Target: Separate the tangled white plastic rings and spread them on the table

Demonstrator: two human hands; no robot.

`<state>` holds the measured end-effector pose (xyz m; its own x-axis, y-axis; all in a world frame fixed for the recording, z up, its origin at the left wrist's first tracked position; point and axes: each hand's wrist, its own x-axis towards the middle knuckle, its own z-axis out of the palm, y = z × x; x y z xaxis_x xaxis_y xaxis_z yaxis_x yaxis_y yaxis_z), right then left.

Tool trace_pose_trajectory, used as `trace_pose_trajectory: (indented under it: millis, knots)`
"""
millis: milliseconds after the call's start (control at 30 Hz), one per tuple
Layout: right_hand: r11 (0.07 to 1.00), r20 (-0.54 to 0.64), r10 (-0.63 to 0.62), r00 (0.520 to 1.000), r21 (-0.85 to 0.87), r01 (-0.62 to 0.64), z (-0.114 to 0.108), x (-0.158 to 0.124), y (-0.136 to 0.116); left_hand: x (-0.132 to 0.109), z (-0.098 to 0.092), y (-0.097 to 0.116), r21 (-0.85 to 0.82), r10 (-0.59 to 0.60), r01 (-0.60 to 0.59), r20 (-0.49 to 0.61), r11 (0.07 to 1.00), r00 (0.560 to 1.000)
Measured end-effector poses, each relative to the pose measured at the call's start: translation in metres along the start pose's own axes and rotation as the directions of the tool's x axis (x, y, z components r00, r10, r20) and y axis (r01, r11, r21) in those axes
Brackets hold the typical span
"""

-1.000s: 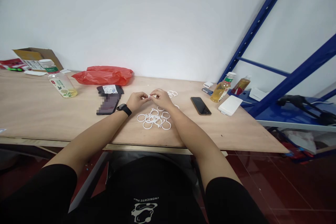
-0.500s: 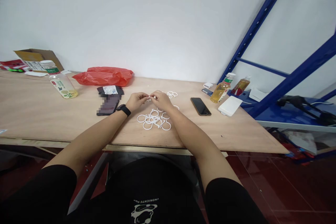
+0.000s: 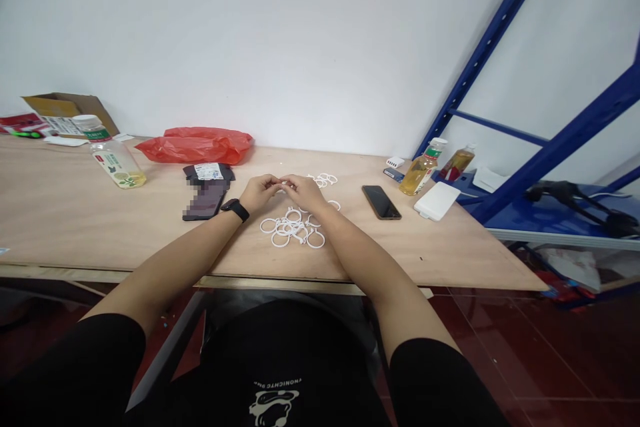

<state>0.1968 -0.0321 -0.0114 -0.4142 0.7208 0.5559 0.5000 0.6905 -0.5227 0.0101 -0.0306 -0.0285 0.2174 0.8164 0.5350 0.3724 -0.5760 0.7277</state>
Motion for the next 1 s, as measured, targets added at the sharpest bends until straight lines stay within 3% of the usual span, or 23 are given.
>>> trace_pose_trajectory:
  millis: [200,300,400,467,800,1000]
  knots:
    - [0.994,-0.079,0.028,0.996,-0.105,-0.036,-0.002,0.003,0.013,-0.001,0.0,0.004,0.129,-0.018,0.013,0.04,0.992,0.999]
    - [0.964,-0.094,0.083,0.992,-0.244,-0.104,-0.008,0.002,0.024,-0.004,0.0,0.009,0.189,-0.005,-0.036,0.213,0.981,0.977]
    - [0.934,-0.118,0.14,0.983,-0.314,-0.171,-0.014,0.0,0.033,-0.006,0.001,0.014,0.204,0.054,-0.157,0.433,0.966,0.9]
    - [0.934,-0.149,0.149,0.978,-0.304,-0.188,-0.017,0.0,0.035,-0.006,0.002,0.017,0.199,0.09,-0.215,0.497,0.956,0.863]
    - [0.948,-0.112,0.161,0.981,-0.26,-0.185,-0.016,0.0,0.029,-0.007,0.002,0.013,0.12,0.012,-0.075,0.46,0.99,0.888]
    - [0.975,-0.088,0.103,0.991,-0.186,-0.118,-0.014,0.0,0.027,-0.006,0.0,0.008,0.044,-0.005,-0.011,0.342,0.999,0.94]
